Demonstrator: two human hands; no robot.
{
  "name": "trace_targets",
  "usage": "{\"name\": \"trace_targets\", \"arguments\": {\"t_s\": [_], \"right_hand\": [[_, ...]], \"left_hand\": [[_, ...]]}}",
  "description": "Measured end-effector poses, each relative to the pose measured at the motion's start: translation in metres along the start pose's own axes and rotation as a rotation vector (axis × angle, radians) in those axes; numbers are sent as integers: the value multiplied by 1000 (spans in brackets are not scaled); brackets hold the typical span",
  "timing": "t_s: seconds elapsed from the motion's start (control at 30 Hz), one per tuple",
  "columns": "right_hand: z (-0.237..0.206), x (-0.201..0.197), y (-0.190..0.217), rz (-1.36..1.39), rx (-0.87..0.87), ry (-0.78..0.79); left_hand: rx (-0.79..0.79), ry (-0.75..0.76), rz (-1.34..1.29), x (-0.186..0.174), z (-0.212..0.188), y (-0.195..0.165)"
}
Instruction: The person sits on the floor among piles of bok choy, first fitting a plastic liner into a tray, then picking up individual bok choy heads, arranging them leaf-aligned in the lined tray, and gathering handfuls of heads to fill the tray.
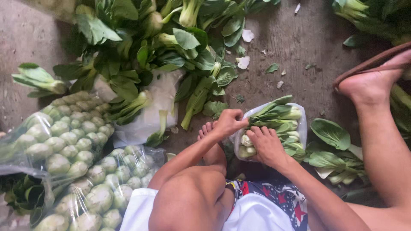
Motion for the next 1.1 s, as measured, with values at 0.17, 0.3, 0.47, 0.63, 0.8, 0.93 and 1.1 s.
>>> {"name": "trace_targets", "arguments": {"t_s": [0.17,0.3,0.47,0.63,0.8,0.93,1.1], "right_hand": [[5,-8,2,46,8,-36],[6,-8,5,25,28,-4],[8,-6,3,41,48,31],[9,-12,-5,237,-78,-100],[14,-6,-17,322,-63,-168],[21,-3,-20,383,-62,-151],[10,-20,-43,426,52,-184]], "left_hand": [[227,-4,112,-8,16,-14],[-384,216,-446,16,34,31],[-63,263,-91,10,52,-11],[301,112,178,-33,45,-120],[748,246,-440,-83,-17,-274],[922,308,-677,-125,-64,-347],[969,264,-701,-160,-73,-366]]}}
Point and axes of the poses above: each hand's wrist, its own z-axis towards the middle knuckle, its own x-axis out of the palm, y = z × x, the point moved 7 cm from there along z, towards the middle knuckle, and after that the axes turned 4 degrees about x, right-handed, at the moved point
